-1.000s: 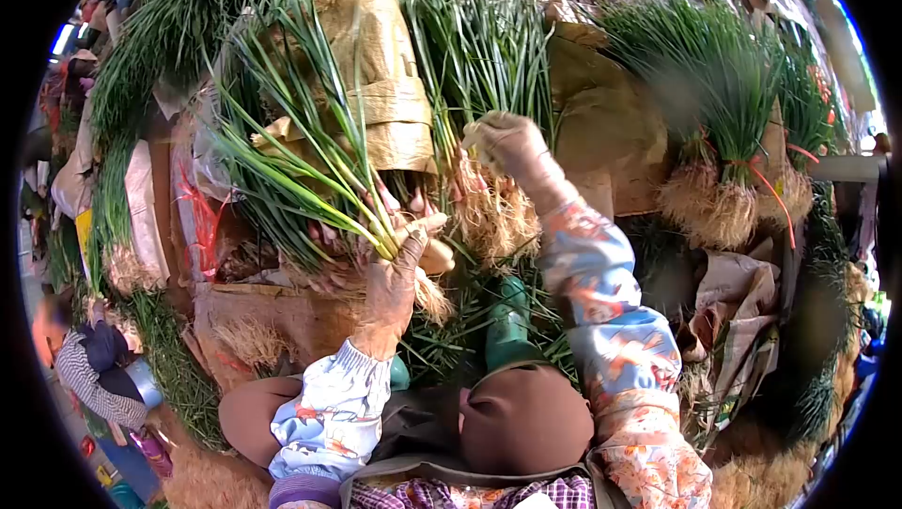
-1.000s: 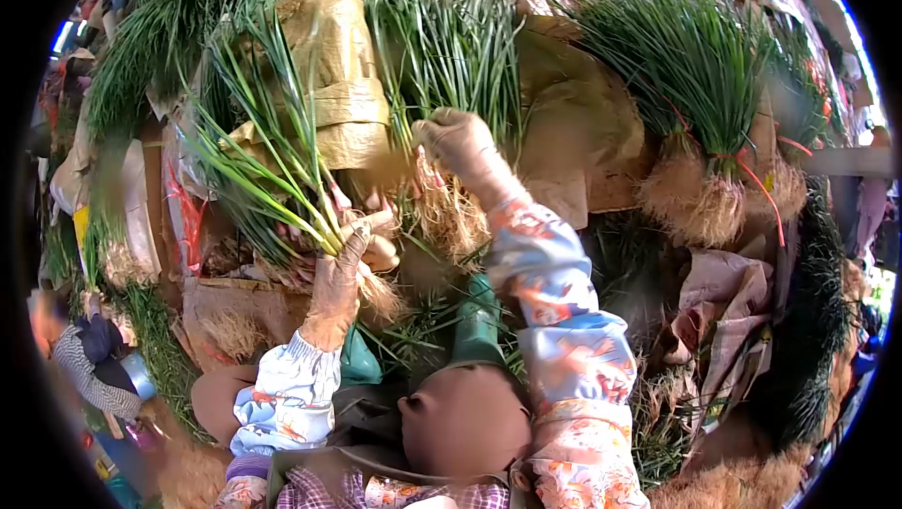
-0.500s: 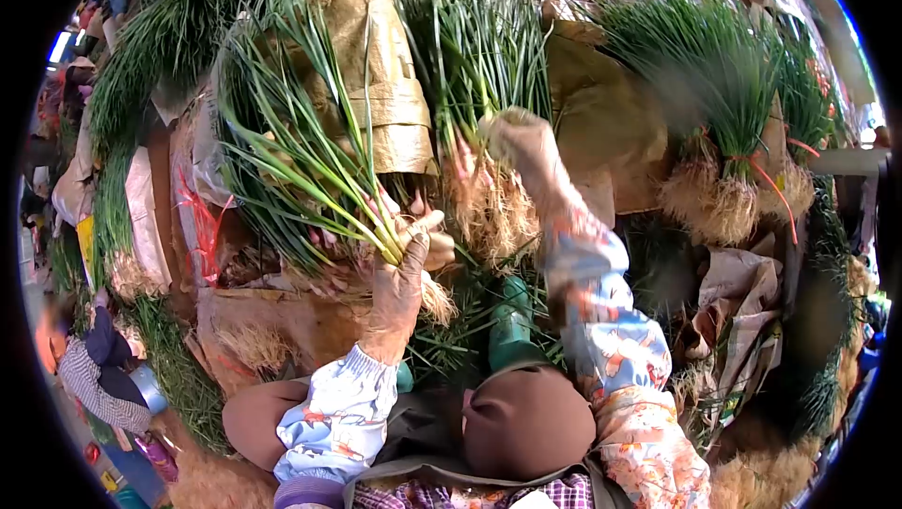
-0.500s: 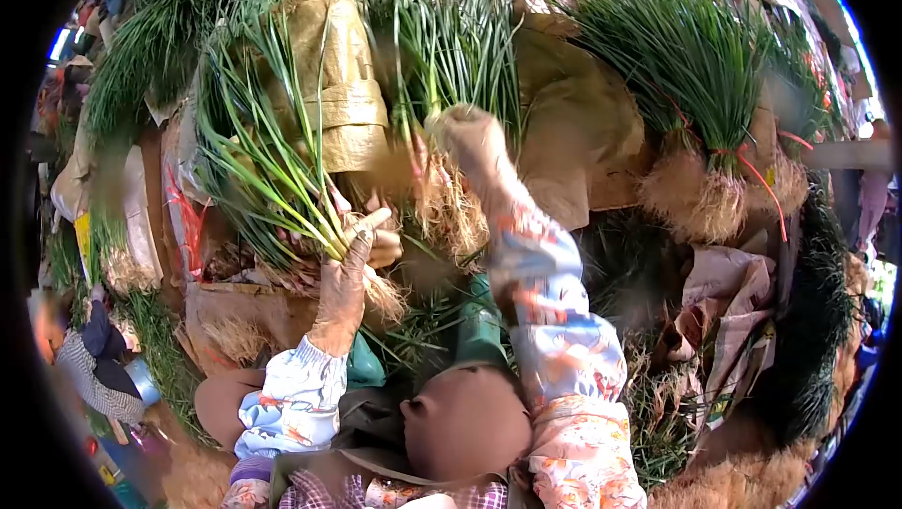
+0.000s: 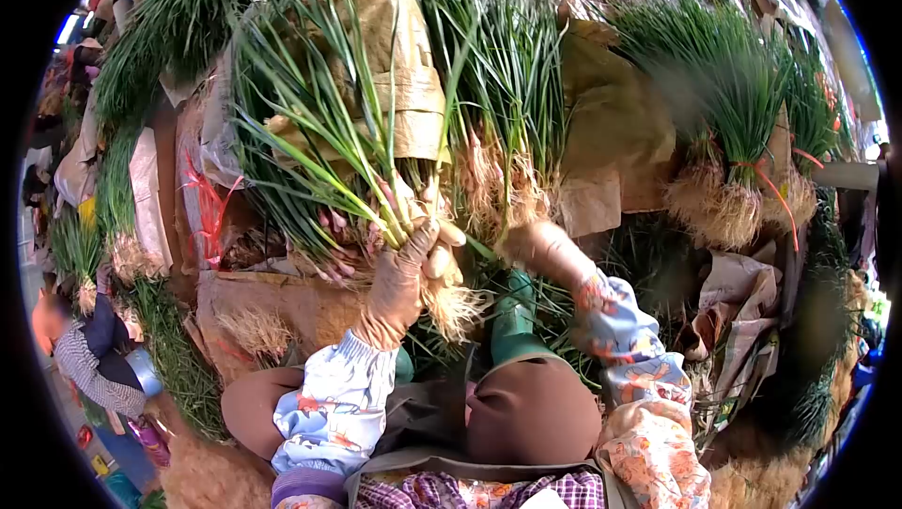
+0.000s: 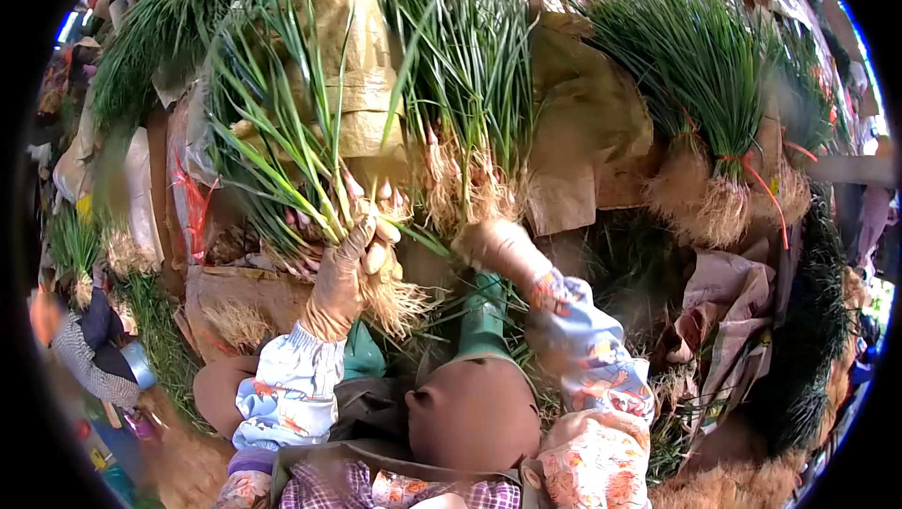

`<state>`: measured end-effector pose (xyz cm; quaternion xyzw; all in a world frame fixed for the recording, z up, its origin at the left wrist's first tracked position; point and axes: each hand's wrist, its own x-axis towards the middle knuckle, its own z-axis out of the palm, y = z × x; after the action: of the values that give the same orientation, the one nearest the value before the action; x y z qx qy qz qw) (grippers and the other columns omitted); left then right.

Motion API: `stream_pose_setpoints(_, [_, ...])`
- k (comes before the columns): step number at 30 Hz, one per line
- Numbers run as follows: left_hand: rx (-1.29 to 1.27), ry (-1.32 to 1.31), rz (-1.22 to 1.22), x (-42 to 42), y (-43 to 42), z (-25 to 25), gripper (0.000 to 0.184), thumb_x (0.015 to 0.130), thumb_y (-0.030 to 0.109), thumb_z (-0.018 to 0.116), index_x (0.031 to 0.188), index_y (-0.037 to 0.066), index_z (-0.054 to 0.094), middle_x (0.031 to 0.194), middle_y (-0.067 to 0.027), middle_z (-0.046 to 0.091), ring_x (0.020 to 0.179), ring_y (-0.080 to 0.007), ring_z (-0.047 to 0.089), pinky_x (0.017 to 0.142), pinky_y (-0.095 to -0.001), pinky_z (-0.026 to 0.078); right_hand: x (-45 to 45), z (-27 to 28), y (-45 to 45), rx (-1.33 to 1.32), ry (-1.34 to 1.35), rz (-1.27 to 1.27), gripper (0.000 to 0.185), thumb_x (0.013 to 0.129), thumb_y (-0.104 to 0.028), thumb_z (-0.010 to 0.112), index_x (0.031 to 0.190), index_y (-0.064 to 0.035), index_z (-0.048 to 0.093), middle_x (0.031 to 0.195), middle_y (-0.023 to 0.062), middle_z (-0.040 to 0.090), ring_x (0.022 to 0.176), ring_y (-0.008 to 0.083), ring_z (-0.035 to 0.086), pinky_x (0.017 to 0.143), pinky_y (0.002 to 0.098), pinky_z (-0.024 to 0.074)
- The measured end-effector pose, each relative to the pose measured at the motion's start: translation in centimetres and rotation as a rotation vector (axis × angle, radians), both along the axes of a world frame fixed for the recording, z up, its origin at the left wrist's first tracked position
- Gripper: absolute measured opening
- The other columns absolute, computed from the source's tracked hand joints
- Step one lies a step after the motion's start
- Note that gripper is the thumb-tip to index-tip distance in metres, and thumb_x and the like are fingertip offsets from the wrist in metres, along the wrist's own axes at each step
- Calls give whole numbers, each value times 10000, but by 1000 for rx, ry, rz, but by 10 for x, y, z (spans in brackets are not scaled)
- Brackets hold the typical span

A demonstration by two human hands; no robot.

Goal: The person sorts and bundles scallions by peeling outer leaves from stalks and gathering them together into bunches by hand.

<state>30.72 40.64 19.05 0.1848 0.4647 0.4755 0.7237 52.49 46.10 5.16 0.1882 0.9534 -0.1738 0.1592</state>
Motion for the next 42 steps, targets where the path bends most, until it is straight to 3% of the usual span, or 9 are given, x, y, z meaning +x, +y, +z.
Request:
stream_pose_setpoints(3, [-13, -15, -32, -1, -2, -17, 321, 885, 316, 515, 844, 4, 576, 548, 6, 447, 454, -82, 386, 423, -211, 329, -34, 124, 4, -560, 248, -1106, 386, 843, -254, 577, 1173, -63, 514, 1144, 121, 551, 1071, 239, 520, 883, 311, 428])
stream_pose_setpoints(5, [-23, 9, 12, 2, -1, -18, 293, 884, 293, 520, 855, 6, 573, 609, -27, 517, 469, -83, 427, 422, -206, 375, -55, 131, 16, -613, 894, -963, 404, 846, -253, 587, 1194, -67, 497, 1054, 126, 591, 1007, 211, 546, 879, 287, 416])
stream_pose_setpoints(7, [-40, 87, 15, 3, 1, -8, 305, 884, 303, 518, 861, 3, 571, 639, -41, 538, 479, -84, 449, 425, -203, 399, -67, 123, 20, -1086, 609, -808, 323, 888, -304, 517, 1102, -64, 550, 731, 33, 630, 647, 149, 575, 580, 300, 472])
stream_pose_setpoints(12, [35, 217, -134, -18, -4, 18, 380, 879, 413, 489, 758, 62, 568, 544, 4, 501, 413, -60, 434, 359, -193, 377, -27, 55, -19, -387, -274, -392, 202, 871, -259, 466, 926, -127, 609, 853, 52, 634, 732, 236, 615, 588, 373, 499])
stream_pose_setpoints(19, [8, 320, 82, -1, 15, 21, 314, 807, 366, 614, 937, 81, 633, 539, 48, 474, 467, -39, 435, 561, -239, 492, -45, 70, 50, -113, 399, -927, 247, 858, -267, 497, 1016, -109, 602, 700, 88, 589, 649, 245, 576, 537, 364, 477])
stream_pose_setpoints(23, [-72, 140, -42, 2, 3, -7, 340, 837, 290, 593, 1007, -3, 620, 521, 29, 429, 474, -75, 455, 532, -239, 479, -109, -27, 135, 20, -153, -871, 240, 807, -290, 542, 791, -65, 623, 680, 137, 593, 577, 305, 565, 560, 405, 472])
stream_pose_setpoints(29, [71, 422, 19, 8, -2, -24, 403, 899, 361, 479, 1073, 17, 596, 700, -48, 627, 638, -96, 563, 605, -216, 444, -69, 51, 79, -896, 721, -1349, 159, 862, -183, 560, 893, -36, 613, 659, 25, 609, 465, 48, 482, 408, 190, 376])
stream_pose_setpoints(35, [75, 355, -102, 10, -6, -15, 422, 895, 361, 477, 1047, -16, 589, 634, -49, 597, 539, -102, 554, 524, -206, 432, -99, 31, 103, -2, 131, -959, 172, 804, -207, 570, 873, -53, 604, 769, 143, 635, 690, 277, 622, 581, 359, 487])
stream_pose_setpoints(42, [46, 464, -101, 9, -1, -16, 430, 909, 358, 452, 1084, -17, 567, 697, -81, 626, 660, -137, 602, 632, -247, 484, -56, 22, 123, -243, 317, -1268, 139, 796, -209, 570, 802, -81, 625, 745, 103, 638, 621, 210, 605, 574, 321, 496])
